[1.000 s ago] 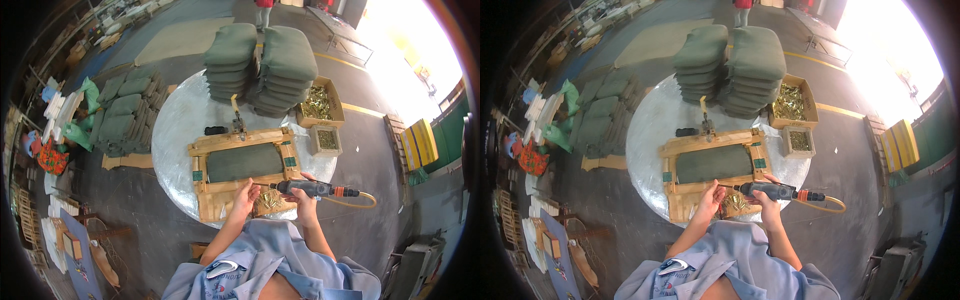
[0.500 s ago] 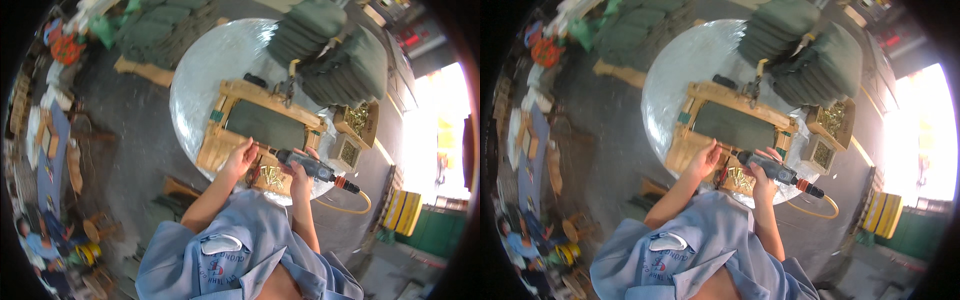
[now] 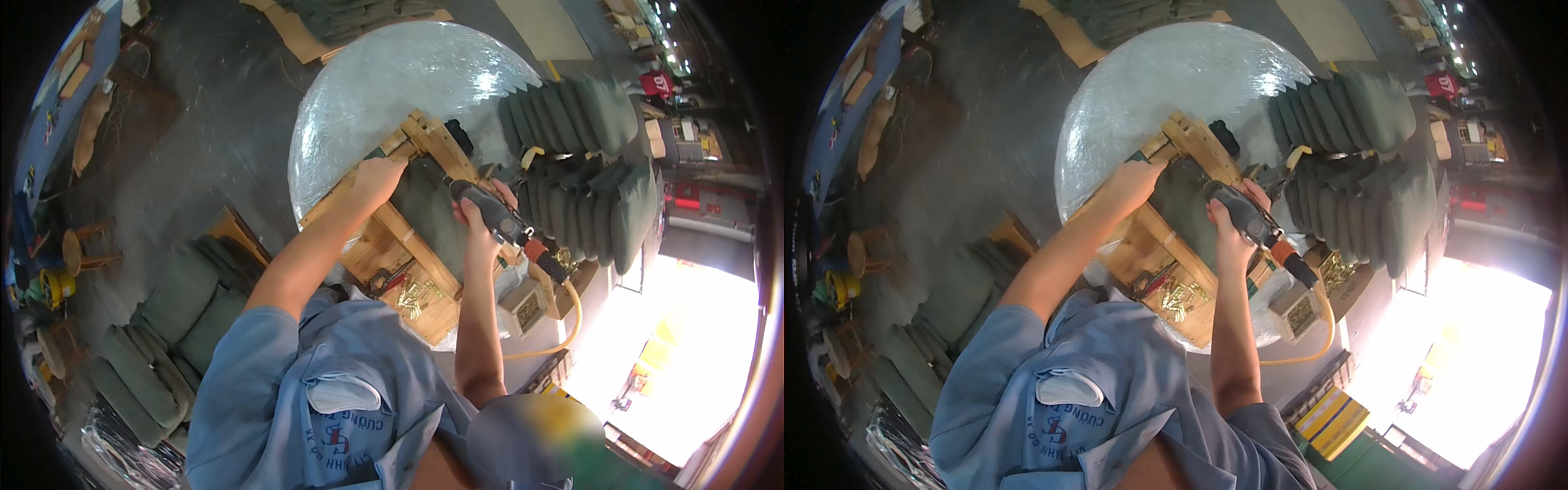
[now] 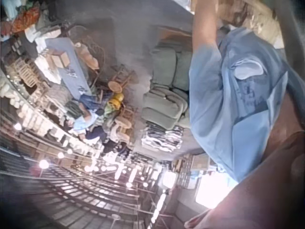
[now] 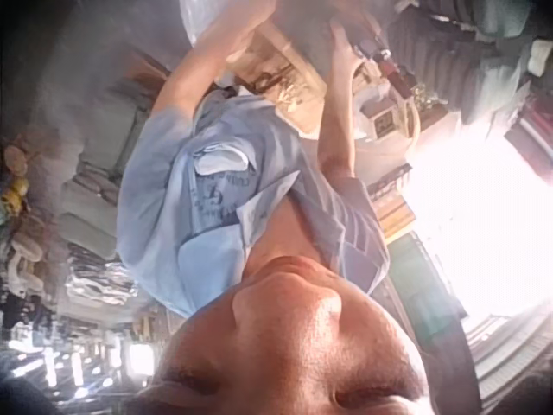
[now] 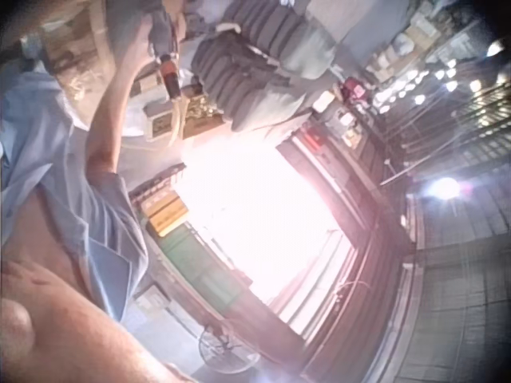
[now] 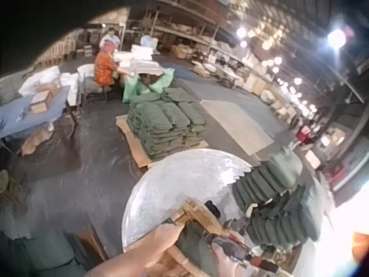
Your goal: The person assembles a green upholstered seat cushion by placing it in a wooden jig, inserting brass fasteners, and using a pneumatic drill to secure them. The person repeats this process for multiple cushions, stacking completed units nearby.
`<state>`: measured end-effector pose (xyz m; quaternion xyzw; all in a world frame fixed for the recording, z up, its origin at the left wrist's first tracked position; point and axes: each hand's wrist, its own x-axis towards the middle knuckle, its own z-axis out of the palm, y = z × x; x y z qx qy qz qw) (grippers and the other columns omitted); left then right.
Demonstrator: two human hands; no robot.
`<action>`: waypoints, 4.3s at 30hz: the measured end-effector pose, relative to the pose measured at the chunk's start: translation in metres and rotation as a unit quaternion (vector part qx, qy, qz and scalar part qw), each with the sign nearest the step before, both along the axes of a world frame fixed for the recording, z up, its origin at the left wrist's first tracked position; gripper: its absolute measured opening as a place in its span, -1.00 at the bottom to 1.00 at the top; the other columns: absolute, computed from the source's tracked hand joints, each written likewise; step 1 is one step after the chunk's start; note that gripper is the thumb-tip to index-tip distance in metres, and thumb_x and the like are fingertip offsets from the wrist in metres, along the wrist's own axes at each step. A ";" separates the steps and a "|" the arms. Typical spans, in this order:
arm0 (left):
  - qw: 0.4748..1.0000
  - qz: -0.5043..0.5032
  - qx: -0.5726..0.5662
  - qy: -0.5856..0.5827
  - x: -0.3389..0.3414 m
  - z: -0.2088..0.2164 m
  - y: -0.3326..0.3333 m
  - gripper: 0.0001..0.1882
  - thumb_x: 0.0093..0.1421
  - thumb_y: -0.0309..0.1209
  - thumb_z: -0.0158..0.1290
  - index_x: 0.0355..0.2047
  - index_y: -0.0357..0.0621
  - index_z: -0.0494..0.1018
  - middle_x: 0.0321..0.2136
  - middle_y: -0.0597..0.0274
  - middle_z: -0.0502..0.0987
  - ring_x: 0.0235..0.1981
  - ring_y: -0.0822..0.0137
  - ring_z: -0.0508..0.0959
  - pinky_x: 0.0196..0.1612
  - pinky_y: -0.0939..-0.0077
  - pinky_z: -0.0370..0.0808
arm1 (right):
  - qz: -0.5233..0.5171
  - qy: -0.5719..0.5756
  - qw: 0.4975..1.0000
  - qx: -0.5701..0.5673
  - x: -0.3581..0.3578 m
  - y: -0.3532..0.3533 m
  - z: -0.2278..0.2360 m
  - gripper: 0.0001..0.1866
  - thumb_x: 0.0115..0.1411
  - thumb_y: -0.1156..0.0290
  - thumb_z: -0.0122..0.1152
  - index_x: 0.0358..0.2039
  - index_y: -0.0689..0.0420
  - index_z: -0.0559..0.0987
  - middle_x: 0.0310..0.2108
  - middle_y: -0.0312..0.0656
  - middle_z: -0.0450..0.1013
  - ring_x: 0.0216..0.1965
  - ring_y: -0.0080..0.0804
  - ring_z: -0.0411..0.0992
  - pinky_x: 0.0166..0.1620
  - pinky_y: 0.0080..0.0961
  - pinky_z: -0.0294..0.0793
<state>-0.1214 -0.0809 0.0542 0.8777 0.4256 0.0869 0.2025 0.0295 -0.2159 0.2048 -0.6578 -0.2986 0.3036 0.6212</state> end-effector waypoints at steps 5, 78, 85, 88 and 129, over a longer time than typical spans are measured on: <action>0.994 -0.081 -0.018 0.075 0.013 0.000 0.016 -0.59 0.38 -0.48 0.08 0.22 -0.05 0.58 -0.41 0.18 0.72 -0.30 0.10 0.78 -0.32 0.17 0.68 | 0.021 -0.038 0.999 -0.004 0.014 0.036 -0.031 -0.30 0.10 0.58 0.51 0.26 0.23 0.44 -0.01 -0.07 0.53 -0.26 -0.39 0.62 -0.24 -0.49 0.68; 0.975 -0.175 0.022 0.137 0.034 -0.031 0.027 -0.55 0.35 -0.46 0.11 0.24 -0.25 0.55 -0.45 0.25 0.74 -0.35 0.21 0.78 -0.46 0.27 0.66 | 0.044 -0.041 0.995 -0.075 0.009 0.078 -0.032 -0.35 0.12 0.64 0.48 0.22 0.22 0.44 -0.11 -0.07 0.60 -0.30 -0.41 0.64 -0.25 -0.50 0.72; 0.976 -0.177 0.025 0.126 0.034 -0.026 0.029 -0.57 0.35 -0.45 0.10 0.21 -0.26 0.56 -0.45 0.24 0.74 -0.35 0.20 0.78 -0.46 0.26 0.65 | 0.054 -0.089 0.993 -0.062 0.011 0.081 -0.037 -0.35 0.14 0.65 0.46 0.24 0.21 0.44 -0.15 -0.05 0.61 -0.33 -0.39 0.65 -0.25 -0.49 0.72; 0.978 -0.176 0.032 0.111 0.032 -0.028 0.029 -0.59 0.33 -0.46 0.10 0.18 -0.27 0.57 -0.45 0.23 0.74 -0.35 0.20 0.78 -0.47 0.26 0.64 | 0.061 -0.145 0.986 -0.050 0.012 0.081 -0.045 -0.34 0.14 0.63 0.47 0.25 0.19 0.44 -0.13 -0.05 0.62 -0.28 -0.33 0.67 -0.17 -0.42 0.76; 0.290 0.197 -0.623 -0.699 -0.087 0.085 -0.104 -0.16 0.62 0.23 -0.42 0.46 -0.28 0.30 0.25 -0.28 0.51 0.23 -0.09 0.59 0.38 -0.01 0.56 | 0.031 0.093 0.994 0.038 -0.104 -0.119 0.069 -0.23 0.15 0.60 0.23 0.38 0.16 0.22 0.12 0.13 0.50 -0.34 0.01 0.70 -0.28 -0.28 0.84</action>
